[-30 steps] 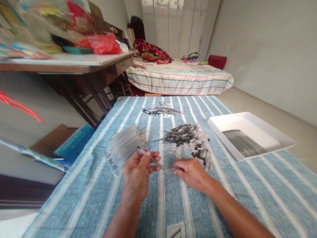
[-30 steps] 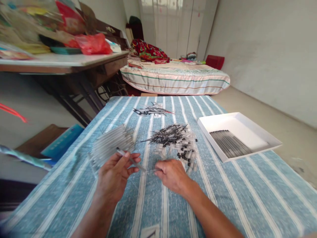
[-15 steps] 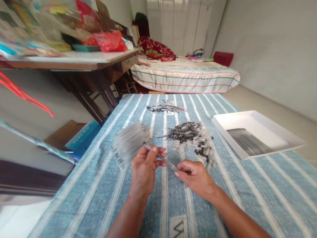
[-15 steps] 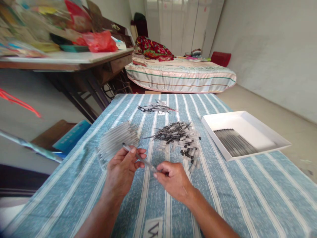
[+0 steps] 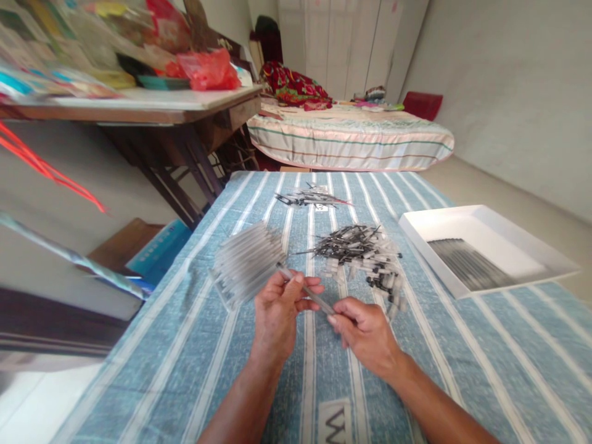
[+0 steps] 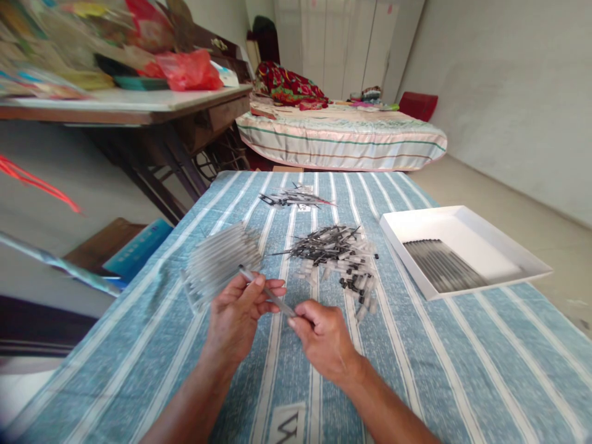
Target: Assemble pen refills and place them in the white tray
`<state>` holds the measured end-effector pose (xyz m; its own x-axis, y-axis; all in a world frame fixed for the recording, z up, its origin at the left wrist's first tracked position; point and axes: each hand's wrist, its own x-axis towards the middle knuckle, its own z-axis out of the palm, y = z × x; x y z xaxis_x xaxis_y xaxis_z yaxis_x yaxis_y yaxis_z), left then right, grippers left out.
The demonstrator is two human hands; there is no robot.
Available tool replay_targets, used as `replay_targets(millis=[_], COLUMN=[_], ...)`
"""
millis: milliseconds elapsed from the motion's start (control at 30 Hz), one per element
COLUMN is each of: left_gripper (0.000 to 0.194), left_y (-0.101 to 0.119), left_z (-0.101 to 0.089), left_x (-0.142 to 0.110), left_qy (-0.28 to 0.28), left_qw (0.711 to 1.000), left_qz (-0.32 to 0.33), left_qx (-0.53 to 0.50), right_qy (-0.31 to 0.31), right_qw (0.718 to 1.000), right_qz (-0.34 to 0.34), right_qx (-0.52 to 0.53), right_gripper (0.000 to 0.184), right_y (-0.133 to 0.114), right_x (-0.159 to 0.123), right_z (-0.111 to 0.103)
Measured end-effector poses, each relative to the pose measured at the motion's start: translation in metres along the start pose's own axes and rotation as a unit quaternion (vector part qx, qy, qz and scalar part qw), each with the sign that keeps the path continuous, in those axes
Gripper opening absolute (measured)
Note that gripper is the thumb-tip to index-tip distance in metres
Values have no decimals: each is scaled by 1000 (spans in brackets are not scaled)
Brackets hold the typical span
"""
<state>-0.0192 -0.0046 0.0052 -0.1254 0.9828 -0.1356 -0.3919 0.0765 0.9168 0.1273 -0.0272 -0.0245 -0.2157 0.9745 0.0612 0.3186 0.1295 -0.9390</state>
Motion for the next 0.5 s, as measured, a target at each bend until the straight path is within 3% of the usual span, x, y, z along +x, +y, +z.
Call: replay_targets(millis=[333,500], left_gripper=[17,16], left_y=[-7,-3], left_z=[2,-1], left_x=[1,7], left_qy=[11,40], left_qw=[1000,999], left_qz=[-12,-13], left_qx=[-2,23], right_qy=[35,21], right_qw=[997,978], right_qz=[-48,-114], right_qx=[-44,-176], right_gripper=[16,23], right_y=[7,-4], right_x=[1,10], right_z=[4,0])
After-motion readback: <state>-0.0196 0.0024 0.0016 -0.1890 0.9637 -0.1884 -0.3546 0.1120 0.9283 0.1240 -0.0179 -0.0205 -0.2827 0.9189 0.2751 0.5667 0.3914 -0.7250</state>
